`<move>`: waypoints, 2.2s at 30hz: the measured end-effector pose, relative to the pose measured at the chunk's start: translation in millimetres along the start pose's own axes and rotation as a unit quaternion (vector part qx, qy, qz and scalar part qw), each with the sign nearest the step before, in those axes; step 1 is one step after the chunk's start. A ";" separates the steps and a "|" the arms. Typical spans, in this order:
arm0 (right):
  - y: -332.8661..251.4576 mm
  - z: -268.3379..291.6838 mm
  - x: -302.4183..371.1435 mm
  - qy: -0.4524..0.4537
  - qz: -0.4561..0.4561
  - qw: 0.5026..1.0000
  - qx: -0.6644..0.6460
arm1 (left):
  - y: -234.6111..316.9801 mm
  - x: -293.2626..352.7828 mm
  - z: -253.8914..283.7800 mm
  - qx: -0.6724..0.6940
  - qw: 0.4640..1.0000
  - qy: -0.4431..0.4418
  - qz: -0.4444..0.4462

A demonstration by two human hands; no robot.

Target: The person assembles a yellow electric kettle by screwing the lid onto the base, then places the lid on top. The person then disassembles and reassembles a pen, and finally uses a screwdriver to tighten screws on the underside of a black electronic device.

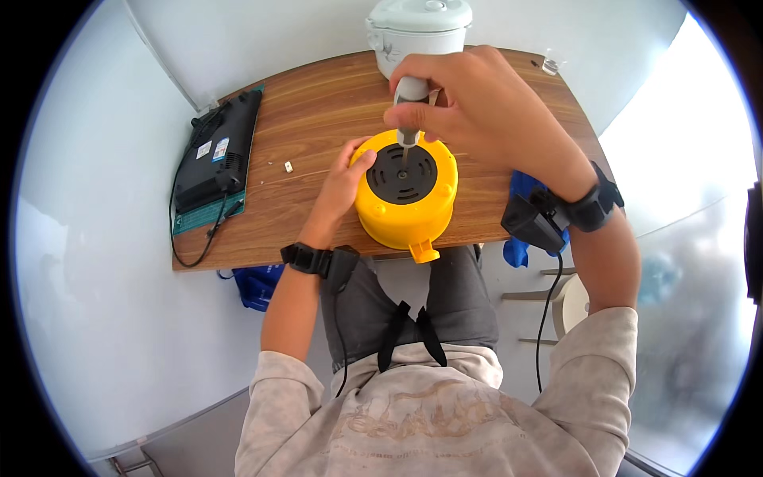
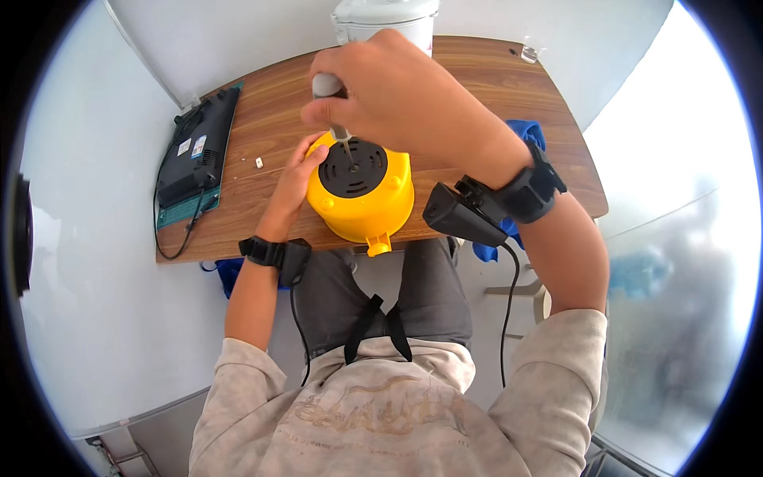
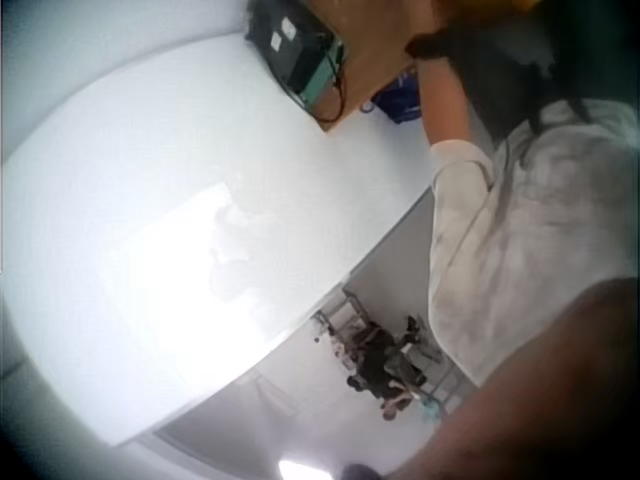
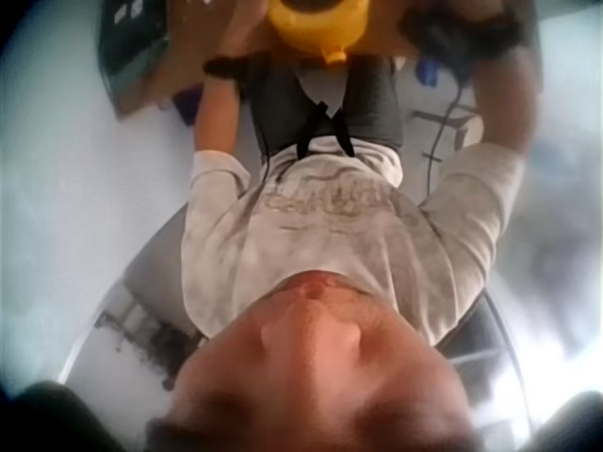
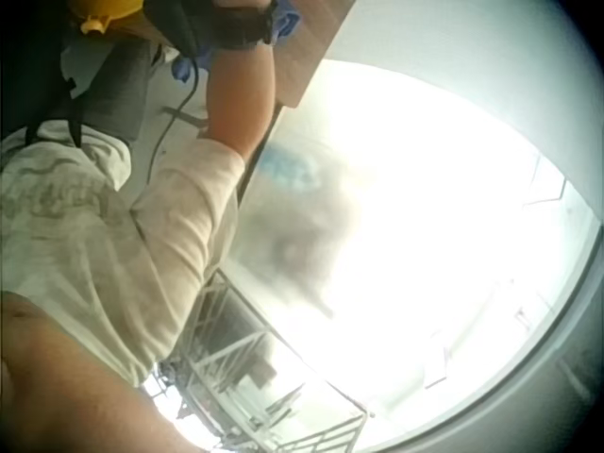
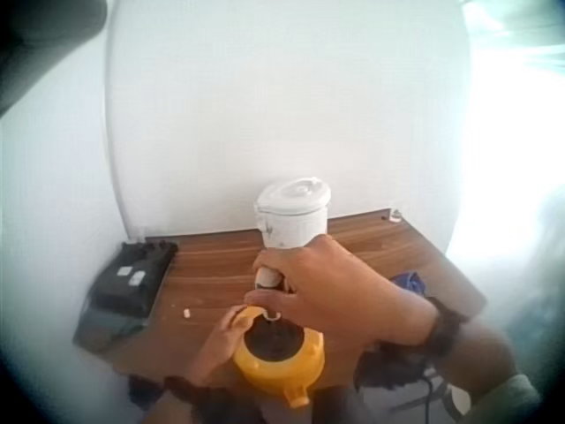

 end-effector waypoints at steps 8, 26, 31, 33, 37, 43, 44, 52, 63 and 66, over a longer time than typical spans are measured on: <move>14.9 4.9 20.3 0.148 0.005 0.965 0.215 | -16.3 -6.6 -6.8 -0.012 1.000 -0.003 -0.008; -6.2 -26.3 -16.1 -0.032 0.086 0.995 0.039 | -17.0 -1.3 20.6 0.015 1.000 0.013 -0.019; 2.9 -43.3 -21.9 0.021 0.028 0.991 0.126 | -24.2 4.9 25.8 0.003 1.000 0.015 -0.004; -0.8 -46.3 -13.9 0.077 0.028 0.981 0.176 | -25.6 4.8 27.2 0.005 1.000 0.010 -0.004; -3.4 -54.6 -21.1 0.093 -0.008 0.977 0.193 | -24.2 2.7 32.1 0.008 1.000 0.008 -0.001; 7.0 -62.0 -23.8 0.056 0.064 0.995 0.057 | -16.9 5.0 33.9 -0.006 1.000 0.006 -0.004; 5.0 -61.8 -24.3 0.044 0.071 0.995 0.053 | -15.3 4.4 34.9 -0.004 1.000 0.004 -0.003; -10.0 -47.3 -27.4 -0.134 0.058 0.989 -0.029 | -12.6 4.1 43.9 -0.012 1.000 0.002 -0.018; -1.0 -43.1 -40.9 -0.093 0.040 0.992 0.078 | -15.2 3.7 50.0 -0.002 1.000 0.014 -0.006; 0.3 -49.3 -40.1 -0.029 0.054 0.990 0.131 | -12.4 3.8 49.8 -0.007 1.000 0.018 -0.007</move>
Point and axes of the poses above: each hand's wrist, its own x-axis away from the middle knuckle, its own z-axis out of the back of the hand, y = z × x, the point moved 3 cm from there along -x, towards the middle knuckle, and after that the axes turned 9 degrees about -z, right-handed, at the moved point
